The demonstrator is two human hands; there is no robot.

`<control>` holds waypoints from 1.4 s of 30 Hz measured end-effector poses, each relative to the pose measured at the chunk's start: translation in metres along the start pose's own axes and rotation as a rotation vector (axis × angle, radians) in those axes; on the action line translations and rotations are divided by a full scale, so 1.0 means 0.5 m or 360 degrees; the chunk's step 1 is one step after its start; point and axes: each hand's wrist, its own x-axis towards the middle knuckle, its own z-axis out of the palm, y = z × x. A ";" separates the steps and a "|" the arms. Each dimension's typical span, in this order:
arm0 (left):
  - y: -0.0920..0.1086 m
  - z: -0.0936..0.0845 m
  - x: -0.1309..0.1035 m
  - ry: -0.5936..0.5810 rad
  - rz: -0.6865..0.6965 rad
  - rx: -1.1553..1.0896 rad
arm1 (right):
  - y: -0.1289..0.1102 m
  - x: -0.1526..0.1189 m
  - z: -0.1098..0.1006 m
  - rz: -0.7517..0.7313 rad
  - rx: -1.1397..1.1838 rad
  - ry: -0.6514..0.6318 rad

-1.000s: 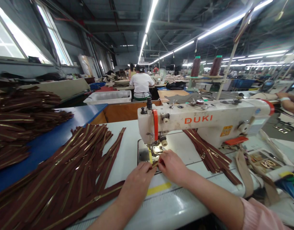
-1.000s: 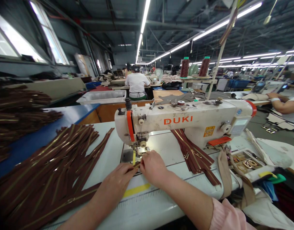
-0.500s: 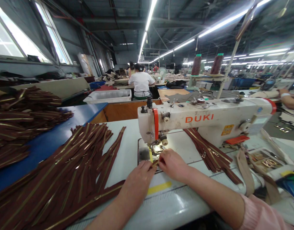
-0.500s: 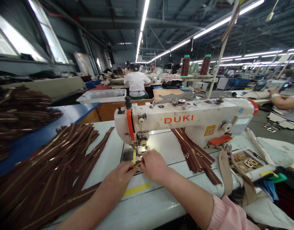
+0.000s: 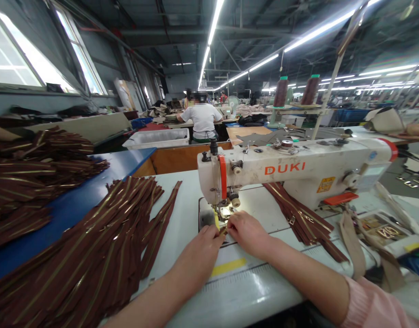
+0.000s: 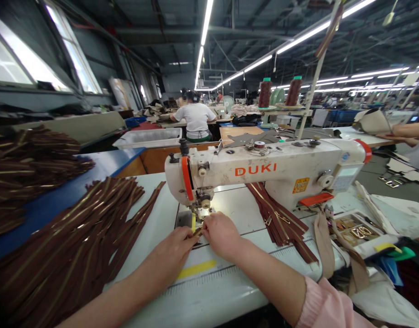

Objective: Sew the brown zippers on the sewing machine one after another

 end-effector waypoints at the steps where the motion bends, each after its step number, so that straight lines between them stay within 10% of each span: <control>1: 0.001 -0.004 0.002 -0.0012 -0.0012 -0.0035 | 0.001 0.001 0.002 -0.0015 -0.0009 0.0010; 12: -0.006 -0.028 0.012 -0.0227 -0.0035 -0.0450 | 0.010 0.018 0.008 -0.0305 -0.0174 -0.0085; 27: -0.036 0.003 -0.024 0.0111 0.0668 0.0493 | 0.019 0.025 0.013 -0.0315 -0.0064 -0.0092; 42: -0.051 0.030 0.000 0.0098 0.0422 0.0395 | 0.034 -0.023 0.010 -0.0557 0.0037 0.0183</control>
